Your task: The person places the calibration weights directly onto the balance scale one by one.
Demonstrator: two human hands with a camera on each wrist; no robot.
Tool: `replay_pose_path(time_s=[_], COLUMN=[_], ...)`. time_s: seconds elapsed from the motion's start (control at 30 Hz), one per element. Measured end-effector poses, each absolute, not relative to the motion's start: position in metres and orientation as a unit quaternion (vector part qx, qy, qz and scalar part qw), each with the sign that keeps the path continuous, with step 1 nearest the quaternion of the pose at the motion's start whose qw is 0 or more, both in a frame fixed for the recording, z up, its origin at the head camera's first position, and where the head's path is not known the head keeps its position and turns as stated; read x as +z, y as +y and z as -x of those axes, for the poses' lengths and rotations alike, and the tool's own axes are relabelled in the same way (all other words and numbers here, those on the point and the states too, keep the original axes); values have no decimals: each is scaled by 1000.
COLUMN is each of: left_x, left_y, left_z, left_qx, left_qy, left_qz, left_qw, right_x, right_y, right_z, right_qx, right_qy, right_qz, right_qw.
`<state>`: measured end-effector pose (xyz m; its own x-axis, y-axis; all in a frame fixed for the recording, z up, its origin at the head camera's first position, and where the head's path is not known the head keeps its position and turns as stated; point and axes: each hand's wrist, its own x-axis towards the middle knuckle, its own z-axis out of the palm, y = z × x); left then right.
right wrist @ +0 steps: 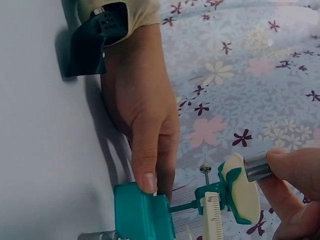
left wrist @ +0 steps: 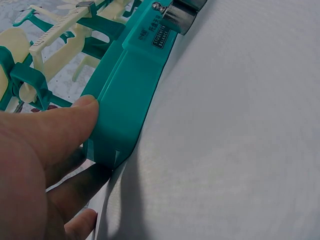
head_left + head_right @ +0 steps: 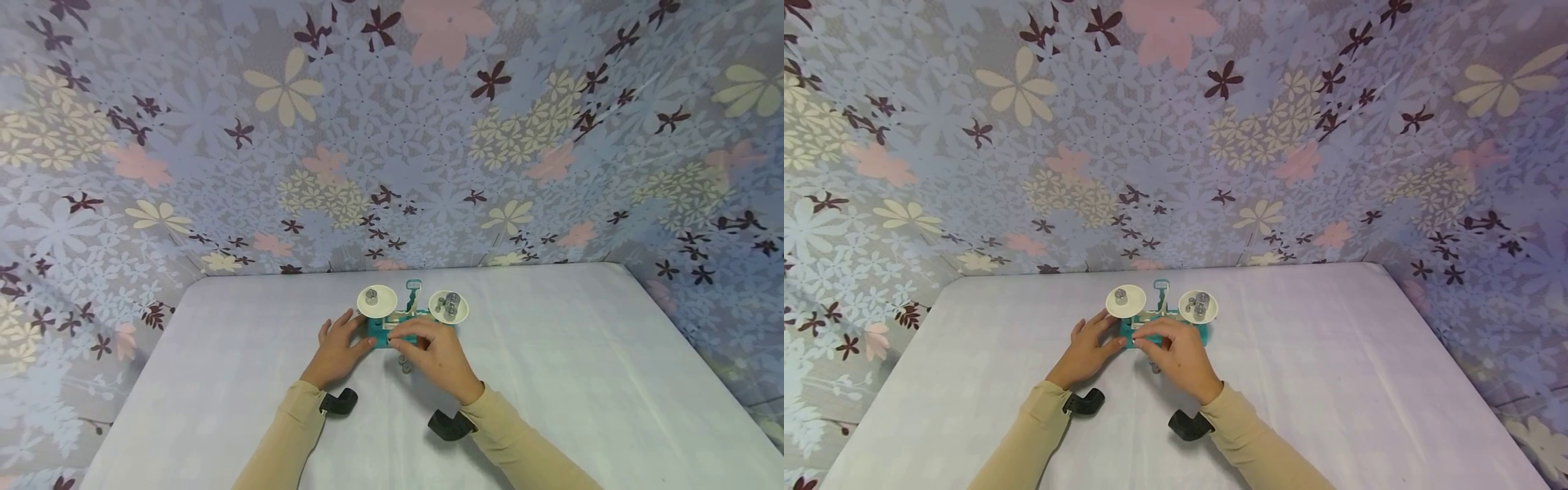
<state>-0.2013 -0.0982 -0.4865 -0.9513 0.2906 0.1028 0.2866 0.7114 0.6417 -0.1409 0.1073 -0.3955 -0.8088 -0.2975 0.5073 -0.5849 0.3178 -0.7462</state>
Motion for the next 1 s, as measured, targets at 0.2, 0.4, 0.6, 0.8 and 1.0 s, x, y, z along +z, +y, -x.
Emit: replay_pose_path(time_s=[0.2, 0.4, 0.6, 0.8, 1.0], left_x=[-484, -484, -484, -483, -482], left_y=[-97, -97, -98, -99, -99], left_z=[202, 202, 203, 204, 204], left_qx=[346, 346, 349, 344, 341], left_qy=[925, 926, 924, 926, 927], left_qz=[-157, -153, -155, -153, -157], left_qw=[4, 12, 11, 10, 6], right_x=[-395, -411, -416, -412, -410], right_y=[105, 102, 101, 97, 94], right_z=[145, 159, 169, 173, 178], right_qx=[521, 516, 492, 480, 474], right_qy=[-798, -804, -820, -828, -826], right_qz=[-264, -247, -231, -215, -211], right_qw=[150, 162, 181, 194, 220])
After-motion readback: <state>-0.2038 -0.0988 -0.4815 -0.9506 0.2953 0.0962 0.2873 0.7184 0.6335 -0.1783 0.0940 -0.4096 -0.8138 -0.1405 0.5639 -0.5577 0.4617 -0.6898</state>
